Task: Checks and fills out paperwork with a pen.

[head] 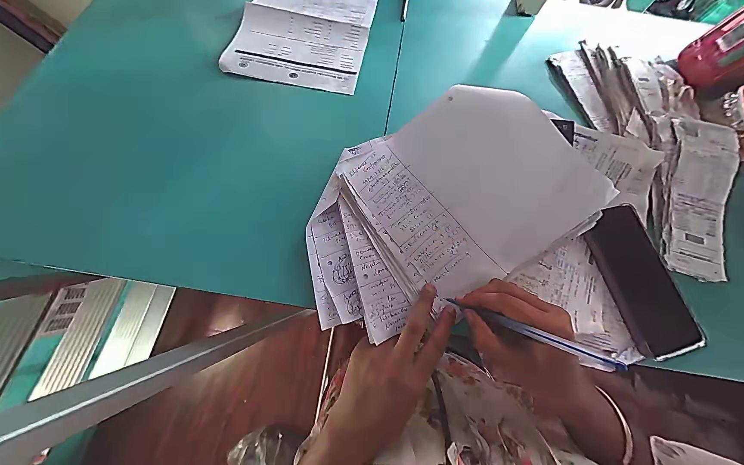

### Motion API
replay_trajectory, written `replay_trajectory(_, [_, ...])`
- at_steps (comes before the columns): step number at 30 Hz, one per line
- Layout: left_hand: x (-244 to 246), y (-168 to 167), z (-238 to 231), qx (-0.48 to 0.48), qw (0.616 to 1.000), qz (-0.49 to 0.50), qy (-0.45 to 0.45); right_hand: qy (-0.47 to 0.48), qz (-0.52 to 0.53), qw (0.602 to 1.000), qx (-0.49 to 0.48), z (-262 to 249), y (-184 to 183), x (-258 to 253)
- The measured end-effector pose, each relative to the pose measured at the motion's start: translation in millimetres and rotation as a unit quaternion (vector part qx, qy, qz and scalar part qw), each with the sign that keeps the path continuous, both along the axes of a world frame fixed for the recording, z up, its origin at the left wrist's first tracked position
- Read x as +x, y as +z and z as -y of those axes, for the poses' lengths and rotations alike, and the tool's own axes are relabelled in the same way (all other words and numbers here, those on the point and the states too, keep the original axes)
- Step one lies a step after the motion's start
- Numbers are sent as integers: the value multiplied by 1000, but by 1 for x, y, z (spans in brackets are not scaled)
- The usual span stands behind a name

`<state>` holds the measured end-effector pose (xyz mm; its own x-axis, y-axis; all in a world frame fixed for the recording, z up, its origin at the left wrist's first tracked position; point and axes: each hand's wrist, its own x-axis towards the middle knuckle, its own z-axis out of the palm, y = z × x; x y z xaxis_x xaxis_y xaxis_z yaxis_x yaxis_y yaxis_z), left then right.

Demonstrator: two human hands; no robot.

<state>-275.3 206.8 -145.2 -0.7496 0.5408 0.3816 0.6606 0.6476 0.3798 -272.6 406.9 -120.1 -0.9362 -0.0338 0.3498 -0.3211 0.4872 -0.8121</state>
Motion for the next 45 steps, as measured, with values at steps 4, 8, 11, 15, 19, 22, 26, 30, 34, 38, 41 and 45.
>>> replay_trajectory(4, [0,0,0,-3,1000,-7,3,-14,-12,999,43,0,2,1])
replay_trajectory(8, [2,-1,0,-1,1000,-2,2,-126,-18,988,83,-24,6,-11])
replay_trajectory(11, [1,-1,-1,-2,1000,-8,4,-106,6,994,-9,-27,9,-9])
replay_trajectory(15, [1,-1,-1,2,1000,-3,-2,-34,23,998,-44,-8,3,1])
replay_trajectory(19, [0,-2,-1,3,1000,-14,1,-20,4,1000,1,-4,2,1])
replay_trajectory(22, [0,-3,-1,6,1000,-16,1,-8,1,1000,14,-5,0,4])
replay_trajectory(26, [-1,-3,-2,11,1000,-18,5,-10,-2,1000,25,-4,0,2])
replay_trajectory(30, [-1,-5,-1,12,1000,-17,3,-14,1,1000,26,-3,-1,2])
replay_trajectory(34, [0,-4,-1,8,1000,-17,1,-21,1,1000,12,-4,-1,2])
replay_trajectory(38, [-1,-4,-2,9,1000,-17,2,-32,-2,999,17,-3,-1,1])
replay_trajectory(41, [0,-4,-2,12,1000,-19,4,-31,0,999,17,-3,-1,2])
replay_trajectory(45, [0,-4,-2,11,1000,-19,5,-38,-6,999,12,-4,-1,2])
